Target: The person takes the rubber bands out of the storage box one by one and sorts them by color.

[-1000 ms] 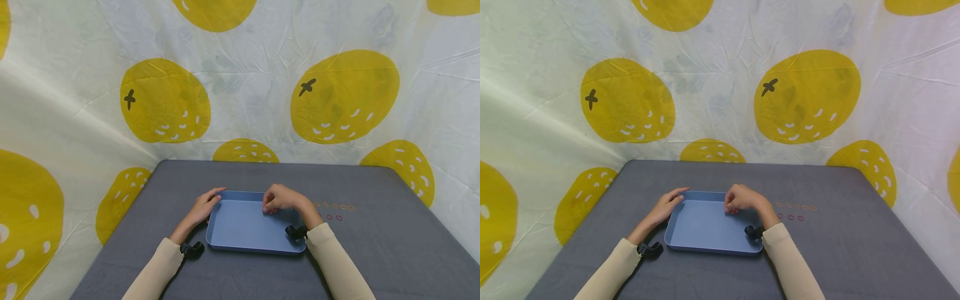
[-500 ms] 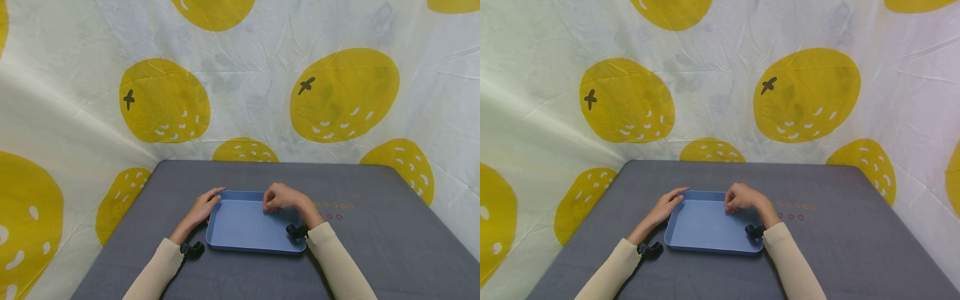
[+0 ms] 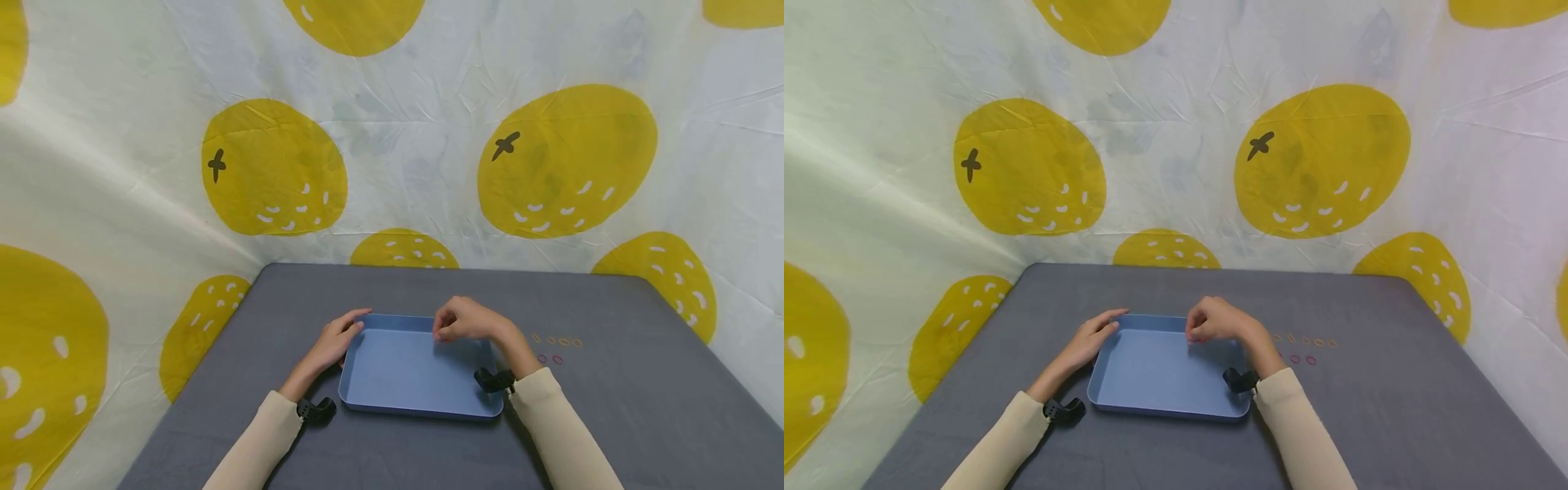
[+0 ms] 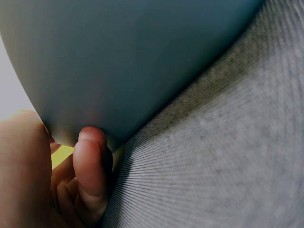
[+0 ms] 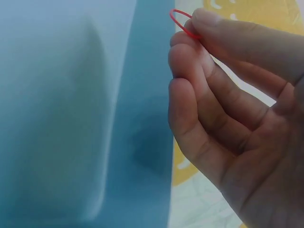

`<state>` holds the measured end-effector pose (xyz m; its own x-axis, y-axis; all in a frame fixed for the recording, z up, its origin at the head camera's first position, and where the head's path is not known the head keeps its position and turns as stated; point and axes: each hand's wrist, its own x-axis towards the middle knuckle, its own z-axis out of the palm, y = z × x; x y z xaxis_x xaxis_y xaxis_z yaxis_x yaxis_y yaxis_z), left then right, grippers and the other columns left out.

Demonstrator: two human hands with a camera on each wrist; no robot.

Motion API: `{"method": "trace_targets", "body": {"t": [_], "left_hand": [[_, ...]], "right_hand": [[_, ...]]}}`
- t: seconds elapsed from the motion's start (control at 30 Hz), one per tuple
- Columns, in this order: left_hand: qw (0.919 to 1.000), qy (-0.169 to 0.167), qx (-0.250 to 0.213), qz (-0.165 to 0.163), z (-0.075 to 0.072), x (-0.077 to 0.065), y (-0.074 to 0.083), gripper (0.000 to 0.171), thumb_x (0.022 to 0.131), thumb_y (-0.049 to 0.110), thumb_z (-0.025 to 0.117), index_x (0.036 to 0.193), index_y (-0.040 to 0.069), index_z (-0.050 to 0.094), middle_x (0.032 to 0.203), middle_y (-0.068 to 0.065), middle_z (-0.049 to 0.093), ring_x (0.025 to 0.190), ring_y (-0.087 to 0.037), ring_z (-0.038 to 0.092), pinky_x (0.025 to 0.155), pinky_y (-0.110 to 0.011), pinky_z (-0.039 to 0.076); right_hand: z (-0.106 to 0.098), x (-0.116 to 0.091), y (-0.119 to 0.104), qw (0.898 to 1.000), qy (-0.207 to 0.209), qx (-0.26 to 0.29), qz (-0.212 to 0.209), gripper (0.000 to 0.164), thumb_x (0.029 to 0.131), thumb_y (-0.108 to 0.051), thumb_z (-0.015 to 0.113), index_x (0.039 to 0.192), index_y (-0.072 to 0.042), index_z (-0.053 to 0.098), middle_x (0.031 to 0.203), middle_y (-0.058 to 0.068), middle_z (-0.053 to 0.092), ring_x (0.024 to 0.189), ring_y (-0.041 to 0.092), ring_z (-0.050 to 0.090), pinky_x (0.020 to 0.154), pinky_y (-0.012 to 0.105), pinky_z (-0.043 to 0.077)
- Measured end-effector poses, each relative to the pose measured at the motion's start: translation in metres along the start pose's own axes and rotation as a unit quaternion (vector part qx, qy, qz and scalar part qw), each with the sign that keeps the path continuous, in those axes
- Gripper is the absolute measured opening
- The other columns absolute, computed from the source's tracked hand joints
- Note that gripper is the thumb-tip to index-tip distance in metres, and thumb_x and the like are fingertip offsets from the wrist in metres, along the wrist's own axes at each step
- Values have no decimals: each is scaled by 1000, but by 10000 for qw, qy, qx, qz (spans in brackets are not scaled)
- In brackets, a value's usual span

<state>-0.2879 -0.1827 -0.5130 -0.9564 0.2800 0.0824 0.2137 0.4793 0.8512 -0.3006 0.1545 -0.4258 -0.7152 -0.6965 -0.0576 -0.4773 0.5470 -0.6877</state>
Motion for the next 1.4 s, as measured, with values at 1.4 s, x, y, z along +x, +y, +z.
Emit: {"method": "trace_targets", "body": {"t": [1.4], "left_hand": [[10000, 56, -17, 25, 3, 1, 0, 38, 111, 31, 49, 149, 33, 56, 133, -16, 66, 37, -22, 50, 38, -42, 50]], "right_hand": [[-56, -112, 49, 9939, 807, -26, 750, 16, 96, -17, 74, 91, -2, 75, 73, 9, 66, 64, 11, 56, 61, 26, 48]]}}
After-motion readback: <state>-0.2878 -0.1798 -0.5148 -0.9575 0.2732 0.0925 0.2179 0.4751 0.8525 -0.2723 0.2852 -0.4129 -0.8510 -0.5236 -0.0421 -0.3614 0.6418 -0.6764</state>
